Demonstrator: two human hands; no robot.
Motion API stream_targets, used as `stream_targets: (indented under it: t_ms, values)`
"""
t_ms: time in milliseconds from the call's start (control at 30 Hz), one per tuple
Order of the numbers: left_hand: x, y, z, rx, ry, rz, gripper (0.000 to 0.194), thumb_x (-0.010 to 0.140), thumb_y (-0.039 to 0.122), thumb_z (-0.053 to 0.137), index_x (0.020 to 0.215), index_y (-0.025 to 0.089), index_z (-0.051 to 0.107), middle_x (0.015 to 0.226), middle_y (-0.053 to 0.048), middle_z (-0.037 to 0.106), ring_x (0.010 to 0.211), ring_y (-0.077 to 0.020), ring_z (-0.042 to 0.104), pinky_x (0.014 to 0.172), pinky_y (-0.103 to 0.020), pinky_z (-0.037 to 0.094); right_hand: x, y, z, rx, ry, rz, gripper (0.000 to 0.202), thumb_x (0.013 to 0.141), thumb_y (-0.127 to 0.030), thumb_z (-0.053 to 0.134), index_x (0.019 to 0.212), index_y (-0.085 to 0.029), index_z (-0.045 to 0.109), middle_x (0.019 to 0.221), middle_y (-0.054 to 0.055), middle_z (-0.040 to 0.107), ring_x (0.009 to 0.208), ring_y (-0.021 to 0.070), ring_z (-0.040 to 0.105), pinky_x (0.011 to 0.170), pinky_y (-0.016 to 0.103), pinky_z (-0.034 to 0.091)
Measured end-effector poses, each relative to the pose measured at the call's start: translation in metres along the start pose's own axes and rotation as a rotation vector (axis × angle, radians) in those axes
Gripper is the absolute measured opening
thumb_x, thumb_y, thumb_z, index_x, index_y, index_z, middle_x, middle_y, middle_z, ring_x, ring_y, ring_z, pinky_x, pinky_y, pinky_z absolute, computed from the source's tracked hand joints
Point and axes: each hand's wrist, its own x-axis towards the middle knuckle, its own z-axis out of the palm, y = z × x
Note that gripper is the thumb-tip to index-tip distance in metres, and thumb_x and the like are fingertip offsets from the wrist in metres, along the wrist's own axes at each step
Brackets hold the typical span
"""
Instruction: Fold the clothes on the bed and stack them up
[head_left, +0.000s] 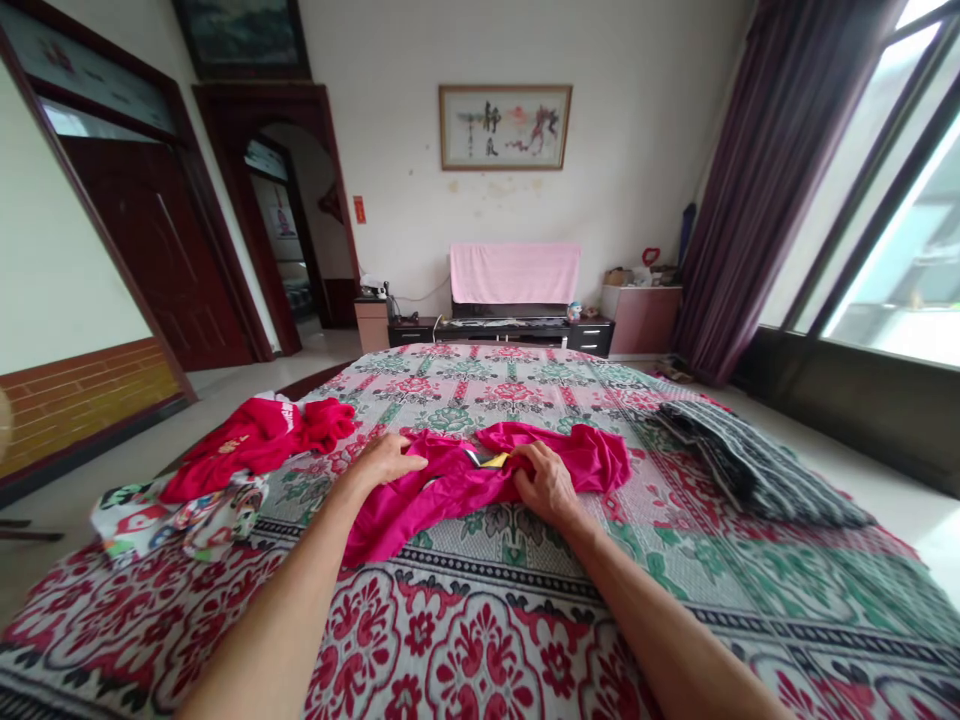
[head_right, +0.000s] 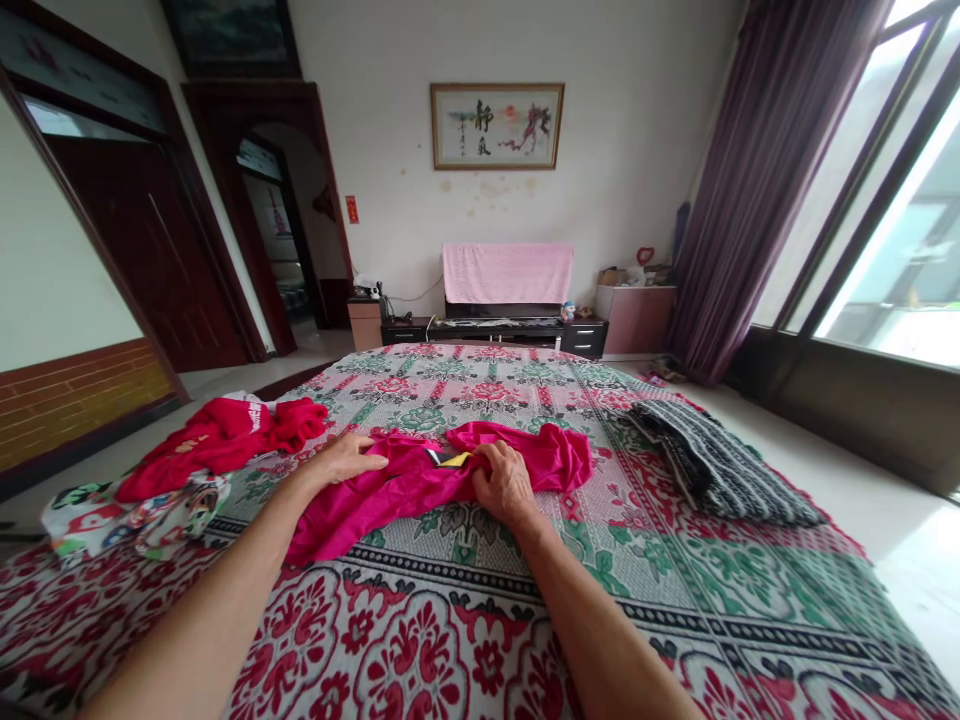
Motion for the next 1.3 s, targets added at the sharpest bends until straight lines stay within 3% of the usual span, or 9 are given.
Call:
stream_targets:
  t_ms: [200, 333, 433, 667, 800, 900, 1033, 1167, 1300]
  values:
    - [0.002, -0.009, 0.005, 0.112, 0.135, -0.086, 0.016, 0.072, 0.032, 0.058, 0.068, 0.018, 0.064, 0.054, 0.002, 0.054, 0.061, -0.0153, 0.054, 0.056, -0.024, 0.034, 0.002, -0.008, -0.012, 0.083, 0.003, -0.023, 0.014, 0.076, -0.018, 0.051, 0.084, -0.019, 0.062, 0.081, 0.005, 0.066, 0.080, 0.0198, 0.058, 0.081, 0.033, 0.042]
    - [0.006, -0.019, 0.004, 0.001, 0.238, -0.113, 0.028, 0.073, 0.035, 0.058, 0.090, 0.018, 0.072, 0.080, -0.006, 0.071, 0.085, -0.0224, 0.064, 0.070, -0.026, 0.043, 0.004, -0.012, -0.016, 0.152, -0.035, -0.037, 0.023, 0.090, -0.033, 0.047, 0.085, -0.019, 0.064, 0.078, 0.004, 0.068, 0.074, 0.0174, 0.058, 0.076, 0.030, 0.041]
    - [0.008, -0.027, 0.004, -0.135, 0.318, -0.085, 0.039, 0.074, 0.038, 0.056, 0.104, 0.018, 0.072, 0.099, -0.008, 0.073, 0.098, -0.0236, 0.065, 0.080, -0.026, 0.046, 0.006, -0.012, -0.017, 0.167, -0.050, -0.050, 0.037, 0.094, -0.038, 0.041, 0.069, -0.018, 0.060, 0.063, 0.002, 0.061, 0.059, 0.0137, 0.052, 0.064, 0.026, 0.038]
    - [0.005, -0.026, -0.006, -0.146, 0.393, 0.065, 0.038, 0.078, 0.035, 0.049, 0.104, 0.021, 0.073, 0.110, -0.004, 0.072, 0.103, -0.0205, 0.062, 0.089, -0.024, 0.043, 0.011, -0.001, -0.025, 0.007, 0.158, 0.073, 0.042, 0.093, -0.037, 0.040, 0.056, -0.019, 0.050, 0.052, 0.000, 0.051, 0.052, 0.0112, 0.045, 0.057, 0.024, 0.033]
    - [-0.004, -0.020, -0.015, -0.049, 0.256, 0.003, 0.037, 0.076, 0.035, 0.050, 0.099, 0.019, 0.073, 0.077, -0.002, 0.071, 0.076, -0.0182, 0.063, 0.070, -0.024, 0.043, 0.009, 0.007, -0.030, -0.067, 0.132, 0.142, 0.044, 0.090, -0.038, 0.040, 0.051, -0.019, 0.045, 0.047, 0.000, 0.048, 0.046, 0.0104, 0.040, 0.052, 0.025, 0.028]
    - [-0.009, -0.020, -0.016, -0.013, 0.127, -0.015, 0.025, 0.072, 0.032, 0.053, 0.081, 0.017, 0.071, 0.051, 0.003, 0.052, 0.055, -0.0141, 0.051, 0.055, -0.024, 0.034, 0.008, 0.013, -0.032, -0.076, 0.102, 0.199, 0.045, 0.087, -0.041, 0.042, 0.048, -0.020, 0.042, 0.042, -0.002, 0.042, 0.044, 0.0097, 0.035, 0.050, 0.025, 0.026]
    - [-0.009, -0.028, -0.011, -0.041, 0.091, -0.003, 0.015, 0.069, 0.029, 0.053, 0.060, 0.018, 0.058, 0.046, 0.005, 0.040, 0.049, -0.0117, 0.040, 0.048, -0.024, 0.024, 0.009, 0.014, -0.034, -0.079, 0.094, 0.233, 0.045, 0.086, -0.042, 0.041, 0.048, -0.020, 0.042, 0.042, -0.002, 0.041, 0.044, 0.0094, 0.035, 0.049, 0.024, 0.026]
    - [-0.006, -0.035, -0.009, -0.082, 0.102, 0.008, 0.011, 0.065, 0.027, 0.054, 0.063, 0.018, 0.060, 0.050, 0.004, 0.047, 0.054, -0.0131, 0.046, 0.052, -0.023, 0.029, 0.016, 0.015, -0.045, -0.150, 0.155, 0.315, 0.044, 0.085, -0.044, 0.041, 0.049, -0.020, 0.047, 0.044, -0.001, 0.044, 0.045, 0.0103, 0.039, 0.051, 0.024, 0.028]
    - [-0.008, -0.039, -0.012, -0.186, 0.009, -0.022, 0.018, 0.061, 0.024, 0.051, 0.070, 0.017, 0.065, 0.052, 0.004, 0.050, 0.054, -0.0129, 0.047, 0.050, -0.022, 0.029, 0.024, 0.041, -0.071, -0.193, 0.182, 0.445, 0.042, 0.082, -0.042, 0.044, 0.047, -0.020, 0.049, 0.042, -0.001, 0.043, 0.046, 0.0106, 0.040, 0.051, 0.025, 0.027]
